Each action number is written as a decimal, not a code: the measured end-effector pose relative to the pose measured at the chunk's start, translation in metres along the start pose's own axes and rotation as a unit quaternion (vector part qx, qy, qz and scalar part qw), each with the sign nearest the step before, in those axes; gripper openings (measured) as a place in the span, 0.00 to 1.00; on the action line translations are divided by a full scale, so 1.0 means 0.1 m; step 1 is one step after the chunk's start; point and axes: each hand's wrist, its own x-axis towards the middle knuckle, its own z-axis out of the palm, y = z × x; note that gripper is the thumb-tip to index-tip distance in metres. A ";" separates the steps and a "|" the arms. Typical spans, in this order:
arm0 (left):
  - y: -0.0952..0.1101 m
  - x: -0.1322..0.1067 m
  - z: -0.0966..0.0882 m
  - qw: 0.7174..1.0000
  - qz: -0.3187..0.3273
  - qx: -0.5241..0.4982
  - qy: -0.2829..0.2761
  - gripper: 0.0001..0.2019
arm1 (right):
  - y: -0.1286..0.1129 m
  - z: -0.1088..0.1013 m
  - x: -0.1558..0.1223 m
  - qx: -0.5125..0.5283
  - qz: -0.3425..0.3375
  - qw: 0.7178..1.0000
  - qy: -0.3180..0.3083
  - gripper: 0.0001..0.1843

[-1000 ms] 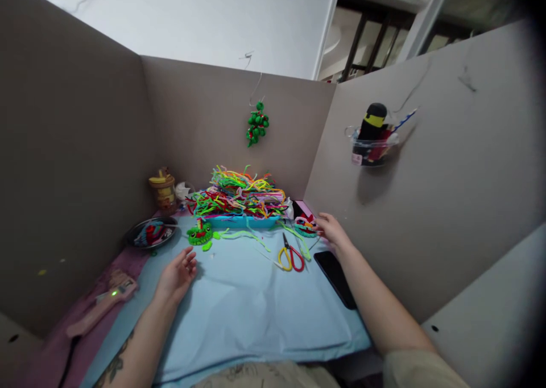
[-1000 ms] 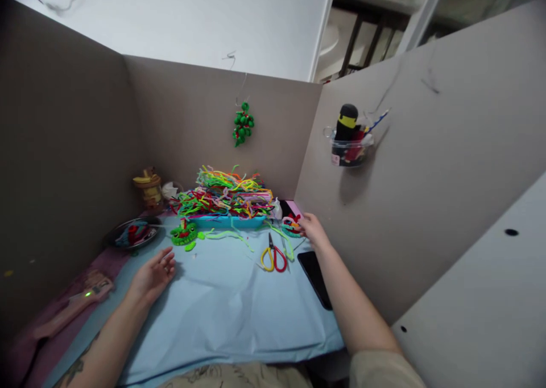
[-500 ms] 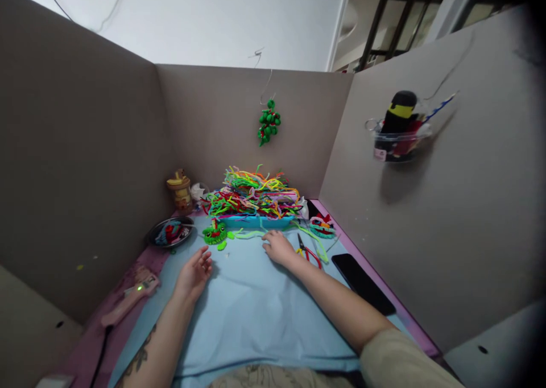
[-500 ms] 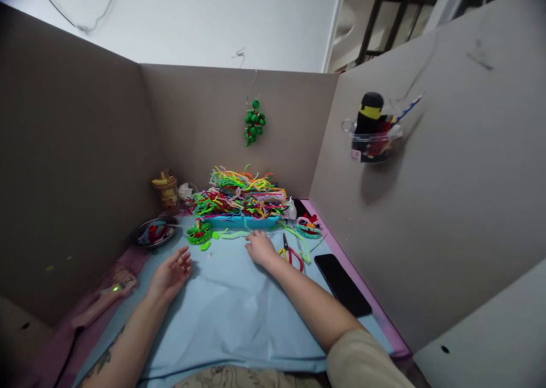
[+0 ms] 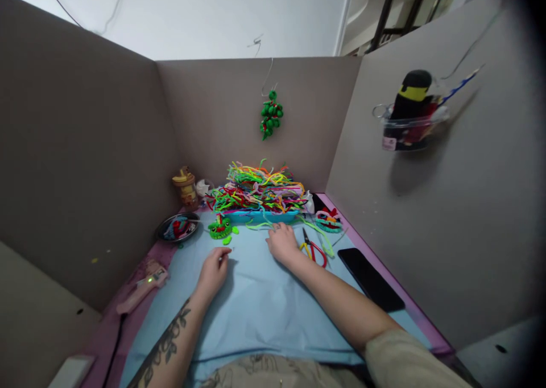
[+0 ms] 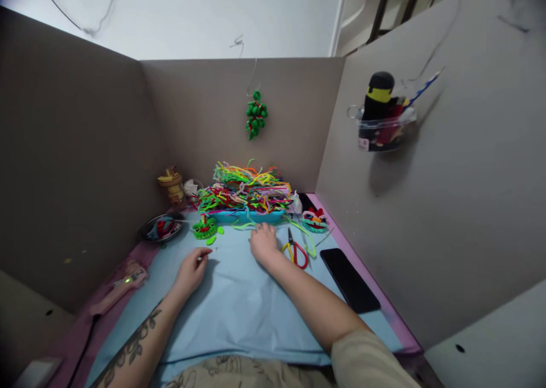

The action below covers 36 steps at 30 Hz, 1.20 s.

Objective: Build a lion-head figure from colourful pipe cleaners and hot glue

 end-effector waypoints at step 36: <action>0.49 0.74 0.59 0.926 -0.209 -0.311 -0.038 0.20 | -0.13 -0.23 1.79 0.064 -0.102 0.991 -0.060 0.27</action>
